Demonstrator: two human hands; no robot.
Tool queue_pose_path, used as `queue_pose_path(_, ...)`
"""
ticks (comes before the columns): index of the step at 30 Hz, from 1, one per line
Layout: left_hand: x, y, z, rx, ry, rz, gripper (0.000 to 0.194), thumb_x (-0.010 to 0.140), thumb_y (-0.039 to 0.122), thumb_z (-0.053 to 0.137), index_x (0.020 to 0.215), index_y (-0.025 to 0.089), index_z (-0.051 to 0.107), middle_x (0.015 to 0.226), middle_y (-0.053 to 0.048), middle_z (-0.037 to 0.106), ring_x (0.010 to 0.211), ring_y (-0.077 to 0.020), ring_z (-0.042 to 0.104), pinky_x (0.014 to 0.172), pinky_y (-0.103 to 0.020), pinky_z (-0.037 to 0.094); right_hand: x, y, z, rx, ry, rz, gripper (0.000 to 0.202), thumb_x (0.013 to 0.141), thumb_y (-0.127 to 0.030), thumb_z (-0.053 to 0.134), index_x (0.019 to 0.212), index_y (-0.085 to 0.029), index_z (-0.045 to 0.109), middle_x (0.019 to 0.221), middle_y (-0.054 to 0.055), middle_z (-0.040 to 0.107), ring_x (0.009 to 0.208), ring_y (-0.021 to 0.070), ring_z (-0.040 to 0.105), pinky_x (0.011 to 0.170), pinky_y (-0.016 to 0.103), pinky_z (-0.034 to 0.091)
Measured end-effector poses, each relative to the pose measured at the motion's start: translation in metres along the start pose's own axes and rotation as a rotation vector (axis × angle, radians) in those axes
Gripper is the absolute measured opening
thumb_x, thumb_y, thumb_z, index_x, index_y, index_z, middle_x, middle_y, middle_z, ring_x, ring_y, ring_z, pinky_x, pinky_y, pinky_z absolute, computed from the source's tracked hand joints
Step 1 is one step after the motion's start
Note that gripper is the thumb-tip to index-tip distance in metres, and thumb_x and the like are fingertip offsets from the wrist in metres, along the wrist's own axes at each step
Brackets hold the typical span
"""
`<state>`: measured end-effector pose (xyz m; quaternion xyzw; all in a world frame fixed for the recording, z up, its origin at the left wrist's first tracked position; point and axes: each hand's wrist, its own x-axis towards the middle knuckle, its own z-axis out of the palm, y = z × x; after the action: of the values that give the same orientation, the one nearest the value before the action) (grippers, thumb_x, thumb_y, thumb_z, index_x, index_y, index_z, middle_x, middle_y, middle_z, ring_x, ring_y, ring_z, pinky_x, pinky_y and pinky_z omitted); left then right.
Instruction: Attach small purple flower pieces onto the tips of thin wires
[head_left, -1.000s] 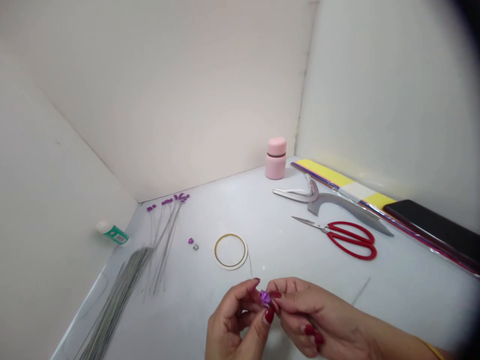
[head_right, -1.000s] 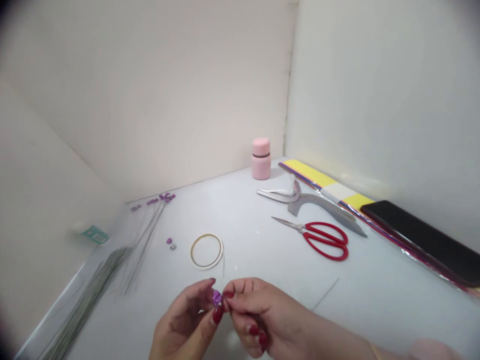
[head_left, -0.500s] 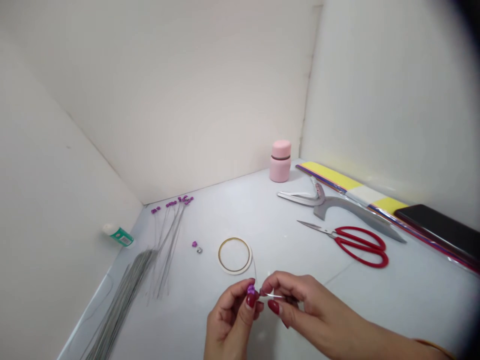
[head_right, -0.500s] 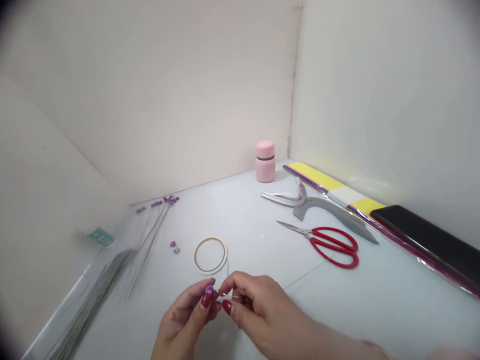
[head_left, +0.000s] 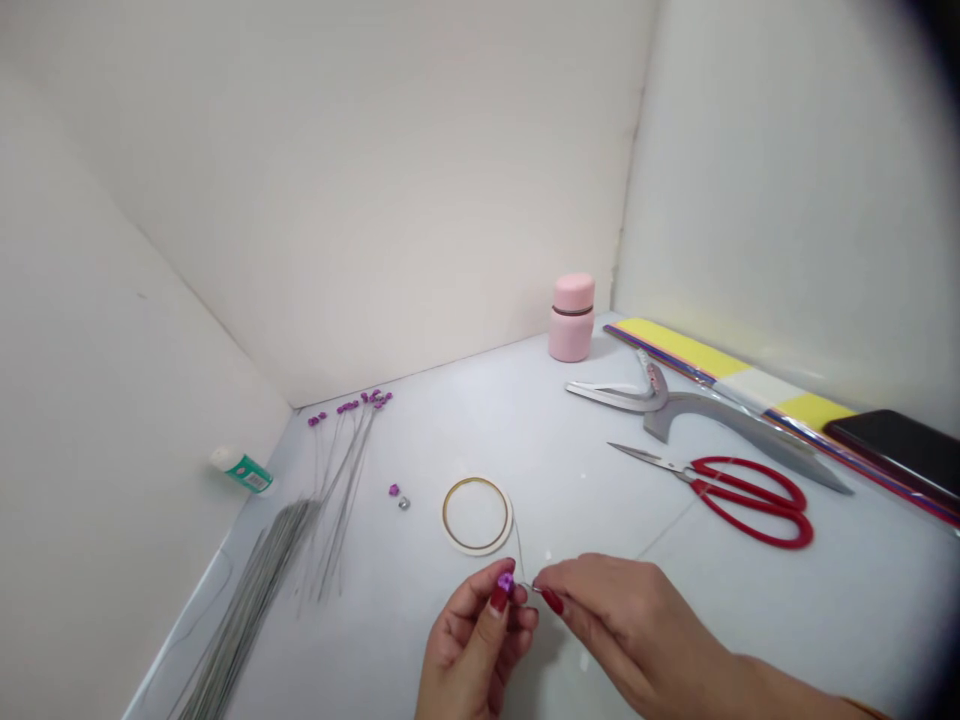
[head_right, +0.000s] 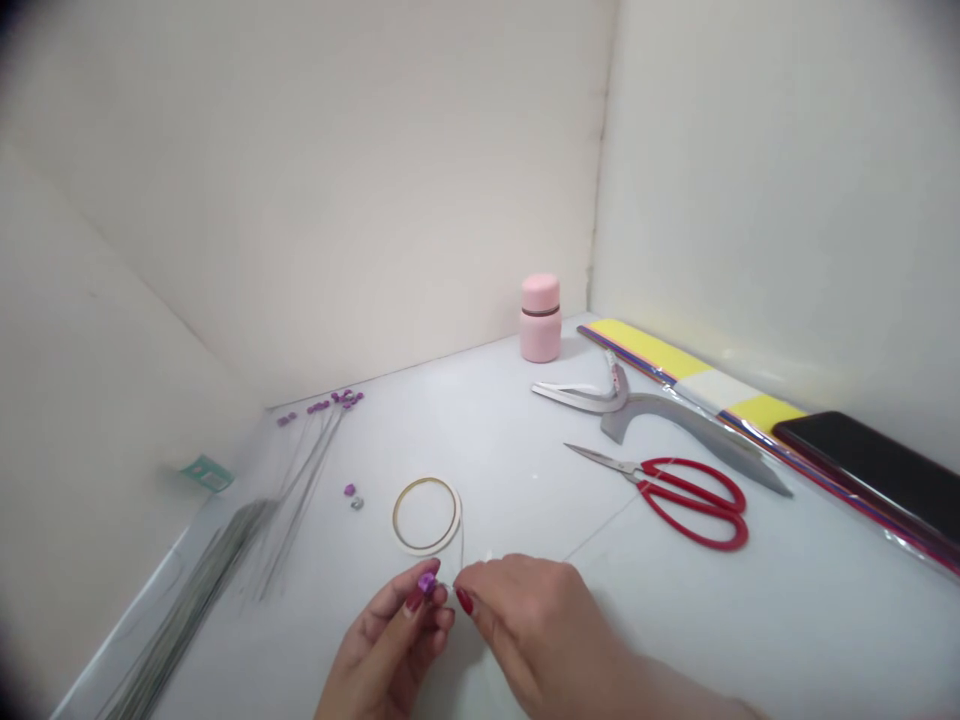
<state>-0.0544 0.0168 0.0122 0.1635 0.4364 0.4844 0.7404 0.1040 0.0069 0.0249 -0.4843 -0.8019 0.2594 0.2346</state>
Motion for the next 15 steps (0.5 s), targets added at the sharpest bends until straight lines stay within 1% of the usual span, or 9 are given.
queue_pose_path(2,0.002,-0.002,-0.001,-0.014,0.005,-0.007,0.031,0.047,0.025,0.083,0.075,0.014,0.075,0.062,-0.005,0.072,0.055,-0.0117,0.066,0.052,-0.017,0.050,-0.001,0.005,0.004,-0.095,0.011,-0.028,0.025,0.090,-0.017,0.032,0.087,-0.019,0.056,0.075,0.004,0.061,0.070,0.0164,0.055,0.064,0.026,0.037)
queue_pose_path(4,0.003,-0.004,-0.002,-0.011,0.025,-0.012,0.032,0.045,0.025,0.084,0.074,0.014,0.075,0.062,-0.005,0.072,0.055,-0.0115,0.066,0.051,-0.016,0.051,-0.001,0.009,0.008,-0.134,0.039,-0.058,0.026,0.089,-0.016,0.032,0.087,-0.018,0.057,0.072,0.004,0.060,0.068,0.0170,0.055,0.062,0.027,0.037)
queue_pose_path(8,0.006,-0.007,-0.004,0.011,0.051,-0.037,0.032,0.042,0.023,0.085,0.071,0.014,0.075,0.059,-0.005,0.072,0.052,-0.0099,0.065,0.051,-0.015,0.051,-0.002,0.013,0.011,-0.136,0.106,-0.106,0.027,0.087,-0.013,0.033,0.087,-0.019,0.059,0.069,0.003,0.060,0.065,0.0166,0.054,0.060,0.027,0.037)
queue_pose_path(11,0.007,-0.008,-0.004,-0.008,0.039,-0.055,0.031,0.044,0.024,0.084,0.072,0.013,0.075,0.059,-0.006,0.072,0.052,-0.0104,0.065,0.049,-0.015,0.051,-0.002,0.013,0.011,-0.133,0.124,-0.123,0.026,0.086,-0.013,0.033,0.088,-0.019,0.059,0.070,0.003,0.061,0.064,0.0162,0.054,0.060,0.026,0.037)
queue_pose_path(15,0.007,-0.008,-0.005,-0.015,0.052,-0.073,0.033,0.044,0.027,0.084,0.072,0.014,0.075,0.061,-0.007,0.072,0.053,-0.0112,0.066,0.048,-0.015,0.051,0.000,0.013,0.011,-0.139,0.125,-0.128,0.027,0.086,-0.012,0.033,0.085,-0.019,0.059,0.069,0.003,0.061,0.064,0.0163,0.054,0.060,0.027,0.037)
